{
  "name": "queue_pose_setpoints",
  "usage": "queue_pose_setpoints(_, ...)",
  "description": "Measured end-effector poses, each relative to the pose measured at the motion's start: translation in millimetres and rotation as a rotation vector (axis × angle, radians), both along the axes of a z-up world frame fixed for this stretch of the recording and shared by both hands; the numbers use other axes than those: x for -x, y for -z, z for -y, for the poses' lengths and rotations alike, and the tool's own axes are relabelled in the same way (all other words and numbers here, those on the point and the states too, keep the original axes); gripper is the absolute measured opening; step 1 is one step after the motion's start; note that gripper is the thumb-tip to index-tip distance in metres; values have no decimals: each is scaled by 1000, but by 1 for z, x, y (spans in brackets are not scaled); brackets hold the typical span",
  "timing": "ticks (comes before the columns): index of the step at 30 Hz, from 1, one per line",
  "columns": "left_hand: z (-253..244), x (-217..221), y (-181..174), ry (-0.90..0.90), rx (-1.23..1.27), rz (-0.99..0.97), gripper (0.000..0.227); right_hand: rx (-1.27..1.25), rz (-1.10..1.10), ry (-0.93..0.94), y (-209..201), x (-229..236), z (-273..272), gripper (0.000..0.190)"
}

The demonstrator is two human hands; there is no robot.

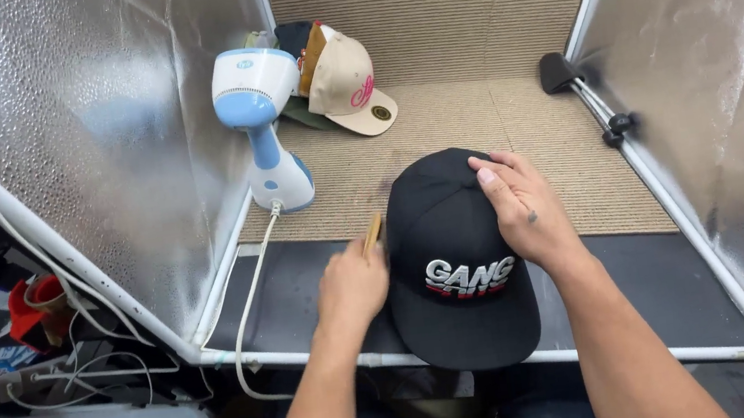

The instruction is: Brushing a black baseball cap with a small wooden-handled brush to remove lint or dust.

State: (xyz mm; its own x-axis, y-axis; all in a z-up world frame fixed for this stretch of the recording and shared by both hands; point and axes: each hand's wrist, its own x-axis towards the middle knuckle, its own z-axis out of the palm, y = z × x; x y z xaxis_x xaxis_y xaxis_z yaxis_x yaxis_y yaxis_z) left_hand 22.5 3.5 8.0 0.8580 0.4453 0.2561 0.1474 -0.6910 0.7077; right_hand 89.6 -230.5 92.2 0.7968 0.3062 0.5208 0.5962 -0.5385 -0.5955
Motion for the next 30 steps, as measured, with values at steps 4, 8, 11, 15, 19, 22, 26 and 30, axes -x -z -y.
queue_pose_setpoints(4,5,21,-15,-33,15,98,55,-2,121,29,6,-3,-4,43)
queue_pose_setpoints(8,37,36,-73,76,-121,623,44,-84,686,168,12,26,-5,27)
queue_pose_setpoints(11,39,33,-74,171,-209,596,34,-9,706,67,27,82,-4,30)
queue_pose_setpoints(15,35,12,-73,320,-395,640,32,146,687,97,71,81,-5,56)
queue_pose_setpoints(19,20,-32,-89,179,-390,477,32,133,756,127,71,78,-9,51)
queue_pose_setpoints(22,45,-32,-119,475,-555,590,24,139,768,142,72,75,-10,51)
queue_pose_setpoints(26,52,-101,-136,581,-545,164,42,125,764,133,74,76,-10,49)
queue_pose_setpoints(30,-3,-165,-106,562,-251,-167,40,113,760,135,76,76,-10,49)
